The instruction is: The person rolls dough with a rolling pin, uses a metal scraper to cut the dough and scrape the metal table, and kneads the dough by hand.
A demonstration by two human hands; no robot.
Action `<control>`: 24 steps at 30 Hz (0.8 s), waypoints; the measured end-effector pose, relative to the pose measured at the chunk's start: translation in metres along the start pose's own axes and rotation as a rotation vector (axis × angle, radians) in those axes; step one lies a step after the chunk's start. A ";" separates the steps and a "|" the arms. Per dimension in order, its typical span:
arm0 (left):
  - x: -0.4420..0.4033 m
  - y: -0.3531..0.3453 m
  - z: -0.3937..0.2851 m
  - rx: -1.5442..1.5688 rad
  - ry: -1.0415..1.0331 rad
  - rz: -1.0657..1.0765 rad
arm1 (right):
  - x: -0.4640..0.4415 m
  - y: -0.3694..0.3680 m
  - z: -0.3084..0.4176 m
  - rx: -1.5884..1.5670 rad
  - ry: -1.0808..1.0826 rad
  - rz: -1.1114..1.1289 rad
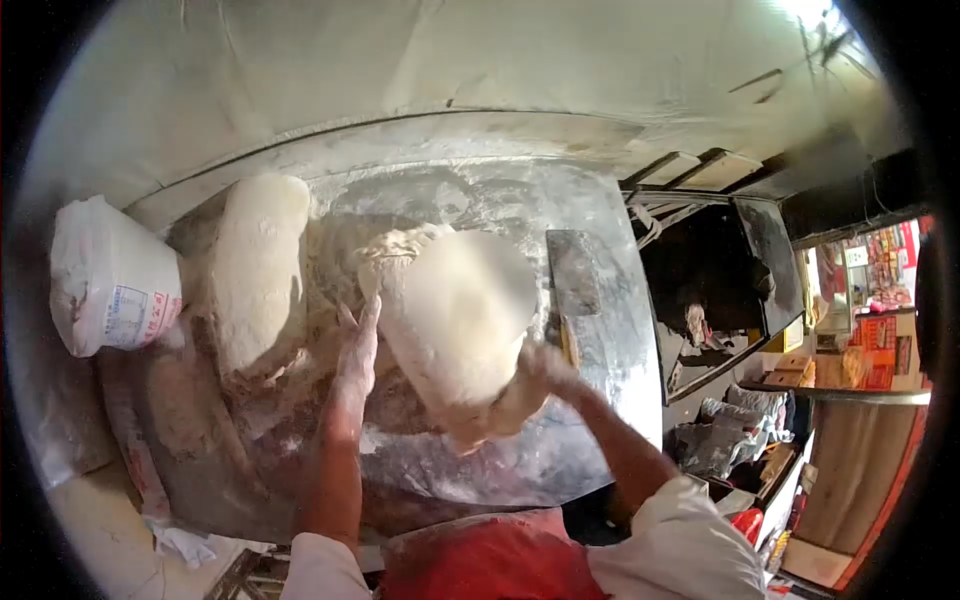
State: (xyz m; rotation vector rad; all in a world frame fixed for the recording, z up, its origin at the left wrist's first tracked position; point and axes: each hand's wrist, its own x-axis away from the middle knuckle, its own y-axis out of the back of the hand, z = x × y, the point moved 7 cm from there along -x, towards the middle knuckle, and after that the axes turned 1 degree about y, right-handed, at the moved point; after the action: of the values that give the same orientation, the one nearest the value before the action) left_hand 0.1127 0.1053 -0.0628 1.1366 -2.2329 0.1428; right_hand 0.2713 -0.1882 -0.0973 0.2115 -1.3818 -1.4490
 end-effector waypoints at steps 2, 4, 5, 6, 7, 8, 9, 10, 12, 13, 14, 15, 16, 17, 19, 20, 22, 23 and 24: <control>0.032 -0.008 0.016 -0.101 -0.046 0.039 | 0.039 -0.050 0.013 -0.602 -0.116 -0.078; 0.056 -0.025 0.057 -0.154 -0.153 0.375 | 0.068 -0.100 0.042 -1.126 -0.295 -0.068; 0.091 -0.013 0.027 -0.019 -0.319 0.172 | 0.073 -0.115 0.053 -1.276 -0.335 -0.095; 0.102 -0.005 0.041 -0.044 -0.276 0.205 | 0.074 -0.121 0.061 -1.317 -0.333 -0.095; 0.112 0.005 0.060 -0.067 -0.231 0.237 | 0.076 -0.121 0.068 -1.335 -0.326 -0.108; 0.117 0.010 0.075 -0.077 -0.247 0.238 | 0.075 -0.112 0.070 -1.387 -0.316 -0.180; 0.116 0.006 0.093 -0.010 -0.203 0.312 | 0.075 -0.104 0.071 -1.435 -0.302 -0.256; 0.117 0.004 0.110 0.056 -0.157 0.392 | 0.072 -0.102 0.063 -1.354 -0.300 -0.482; 0.112 0.012 0.140 0.077 -0.167 0.372 | 0.032 -0.132 0.067 -1.670 -0.191 -0.249; 0.107 0.012 0.151 0.094 -0.153 0.364 | 0.024 -0.139 0.078 -1.967 -0.067 0.003; 0.100 0.010 0.159 0.095 -0.118 0.478 | 0.055 -0.097 0.087 -1.731 -0.216 -0.158; 0.096 0.000 0.163 0.092 -0.075 0.588 | 0.090 -0.050 0.101 -1.489 -0.381 -0.288; 0.112 -0.003 0.147 0.116 -0.063 0.488 | 0.089 -0.051 0.102 -1.337 -0.372 -0.182; 0.128 0.001 0.129 0.146 -0.057 0.366 | 0.091 -0.051 0.101 -1.180 -0.348 -0.058; 0.138 0.001 0.137 0.120 -0.064 0.284 | 0.114 -0.044 0.103 -1.054 -0.370 -0.125; 0.142 0.012 0.145 0.119 -0.068 0.165 | 0.122 -0.035 0.105 -0.905 -0.371 -0.158; 0.155 0.017 0.168 0.286 -0.143 0.157 | 0.121 -0.061 0.103 -0.859 -0.193 -0.218; 0.152 0.023 0.188 0.284 -0.153 0.164 | 0.107 -0.101 0.092 -0.941 -0.236 -0.403; 0.147 0.029 0.215 0.255 -0.172 0.214 | 0.112 -0.097 0.090 -0.946 -0.237 -0.408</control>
State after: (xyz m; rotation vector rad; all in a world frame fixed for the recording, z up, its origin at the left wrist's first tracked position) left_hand -0.0766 -0.0556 -0.1453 1.0694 -2.5431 0.4438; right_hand 0.1068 -0.2419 -0.0891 -0.3174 -0.7090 -2.3704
